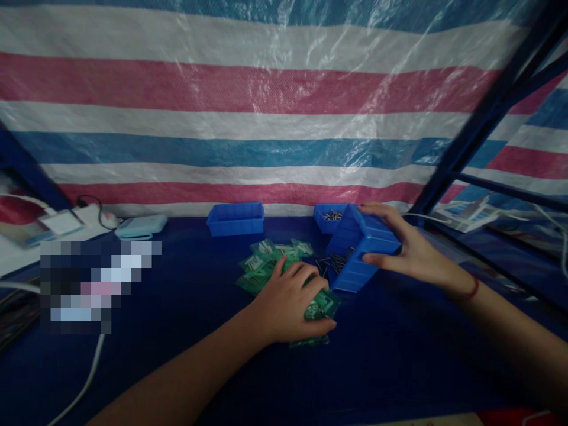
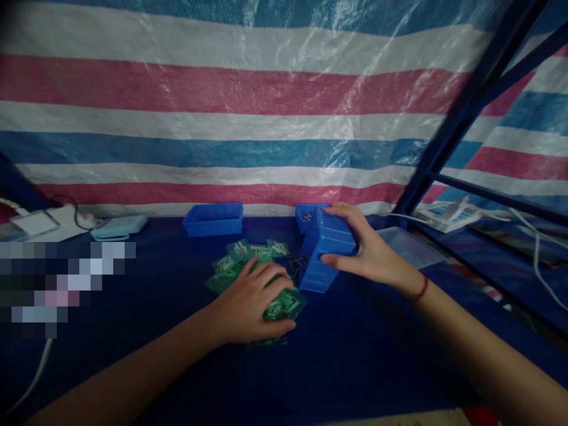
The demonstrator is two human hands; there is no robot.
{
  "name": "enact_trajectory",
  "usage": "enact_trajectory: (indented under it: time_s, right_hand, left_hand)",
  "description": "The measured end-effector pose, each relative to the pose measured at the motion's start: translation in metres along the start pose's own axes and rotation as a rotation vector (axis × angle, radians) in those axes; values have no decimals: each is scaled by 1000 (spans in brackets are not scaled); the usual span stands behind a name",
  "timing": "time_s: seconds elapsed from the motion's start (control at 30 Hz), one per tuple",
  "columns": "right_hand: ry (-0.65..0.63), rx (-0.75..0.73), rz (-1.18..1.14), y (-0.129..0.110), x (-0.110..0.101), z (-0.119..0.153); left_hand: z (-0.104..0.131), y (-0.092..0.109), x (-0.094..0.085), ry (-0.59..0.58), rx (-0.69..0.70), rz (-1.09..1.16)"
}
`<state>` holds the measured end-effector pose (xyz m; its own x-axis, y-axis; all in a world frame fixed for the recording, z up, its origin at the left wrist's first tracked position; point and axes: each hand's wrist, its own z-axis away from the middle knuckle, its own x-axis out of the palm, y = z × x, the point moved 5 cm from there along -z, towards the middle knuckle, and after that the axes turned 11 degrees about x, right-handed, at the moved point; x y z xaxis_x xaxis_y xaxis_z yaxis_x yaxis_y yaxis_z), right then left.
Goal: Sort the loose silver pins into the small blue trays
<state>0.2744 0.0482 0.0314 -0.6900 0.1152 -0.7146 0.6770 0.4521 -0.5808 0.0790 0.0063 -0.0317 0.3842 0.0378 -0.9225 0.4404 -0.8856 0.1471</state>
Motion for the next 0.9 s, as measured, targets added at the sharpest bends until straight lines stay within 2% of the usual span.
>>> enact_trajectory:
  time_s: [0.2, 0.43, 0.6, 0.9]
  right_hand:
    - [49, -104, 3, -24, 13, -16]
    - [-59, -201, 71, -60, 23, -30]
    - [-100, -225, 144, -62, 24, -31]
    - [-193, -239, 311, -53, 14, -33]
  left_hand:
    - [4, -6, 5, 30, -67, -8]
    - [5, -10, 9, 41, -105, 44]
    - [7, -8, 8, 41, -63, 33]
    - [8, -5, 9, 44, -17, -17]
